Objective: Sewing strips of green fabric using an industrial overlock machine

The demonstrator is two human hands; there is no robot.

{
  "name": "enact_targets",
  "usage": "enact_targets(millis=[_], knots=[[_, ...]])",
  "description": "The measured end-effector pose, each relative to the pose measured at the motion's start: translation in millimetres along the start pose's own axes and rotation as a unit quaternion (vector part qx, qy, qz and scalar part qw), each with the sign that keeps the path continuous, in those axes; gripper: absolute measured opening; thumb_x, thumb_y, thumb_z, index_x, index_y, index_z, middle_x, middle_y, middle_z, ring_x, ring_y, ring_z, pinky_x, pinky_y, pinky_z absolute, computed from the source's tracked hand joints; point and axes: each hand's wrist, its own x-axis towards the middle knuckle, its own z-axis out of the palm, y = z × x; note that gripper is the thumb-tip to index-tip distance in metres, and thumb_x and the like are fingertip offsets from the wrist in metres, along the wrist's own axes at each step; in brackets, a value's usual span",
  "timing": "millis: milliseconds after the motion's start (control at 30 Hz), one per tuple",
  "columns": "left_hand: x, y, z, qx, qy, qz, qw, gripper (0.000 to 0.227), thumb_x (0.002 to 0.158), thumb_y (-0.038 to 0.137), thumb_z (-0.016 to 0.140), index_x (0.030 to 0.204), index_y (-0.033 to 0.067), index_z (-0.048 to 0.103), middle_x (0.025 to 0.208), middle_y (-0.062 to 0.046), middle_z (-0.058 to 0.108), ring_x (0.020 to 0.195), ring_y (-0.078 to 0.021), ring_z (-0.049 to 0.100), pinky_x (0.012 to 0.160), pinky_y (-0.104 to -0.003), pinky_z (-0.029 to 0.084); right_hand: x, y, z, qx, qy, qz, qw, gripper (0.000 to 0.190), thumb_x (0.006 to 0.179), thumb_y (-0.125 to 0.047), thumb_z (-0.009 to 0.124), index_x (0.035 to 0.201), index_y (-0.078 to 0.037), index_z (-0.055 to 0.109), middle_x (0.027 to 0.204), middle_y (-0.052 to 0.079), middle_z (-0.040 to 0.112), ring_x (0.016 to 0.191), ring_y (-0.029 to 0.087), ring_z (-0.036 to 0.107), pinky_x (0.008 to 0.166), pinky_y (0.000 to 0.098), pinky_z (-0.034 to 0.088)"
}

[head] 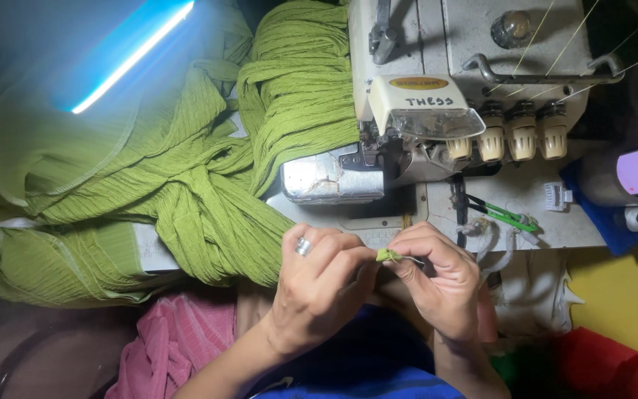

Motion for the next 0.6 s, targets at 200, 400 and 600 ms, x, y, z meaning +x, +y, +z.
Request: enact_targets(millis=[200,400,600], knots=[[2,-6,-8,-0.125,-0.029,-0.020,0.992,0.006,0.079,0.007,0.056,0.079,0.0022,0.051,0.076,-0.007,0.057,0.067,-0.0178,0.055,0.073,-0.032,0.034,2,1,-11,0.018,-0.049,0.000,0.999,0.009,0.073,-0.008,0.059,0.073,-0.002,0.051,0.065,0.007,0.053,0.062,0.017,0.051,0.061,0.0235,0.042],[-4,-8,-1,-0.125,-0.082,-0.010,0.989,0.001,0.083,0.004,0.050,0.082,0.0035,0.050,0.076,-0.005,0.051,0.070,-0.0169,0.052,0.083,-0.038,0.040,5,-1,-15,-0.095,-0.090,-0.039,0.991,0.029,0.069,-0.022,0.062,0.088,-0.001,0.058,0.082,0.008,0.059,0.076,0.017,0.053,0.067,0.0246,0.045],[-15,-12,1,-0.351,-0.185,-0.275,0.876,0.031,0.077,0.023,0.056,0.103,0.0091,0.048,0.068,0.002,0.048,0.050,-0.0048,0.039,0.045,-0.017,0.032,3,0,-11,0.017,-0.031,0.050,0.998,0.009,0.079,-0.010,0.052,0.074,-0.002,0.052,0.066,0.008,0.053,0.062,0.016,0.050,0.060,0.0223,0.042]])
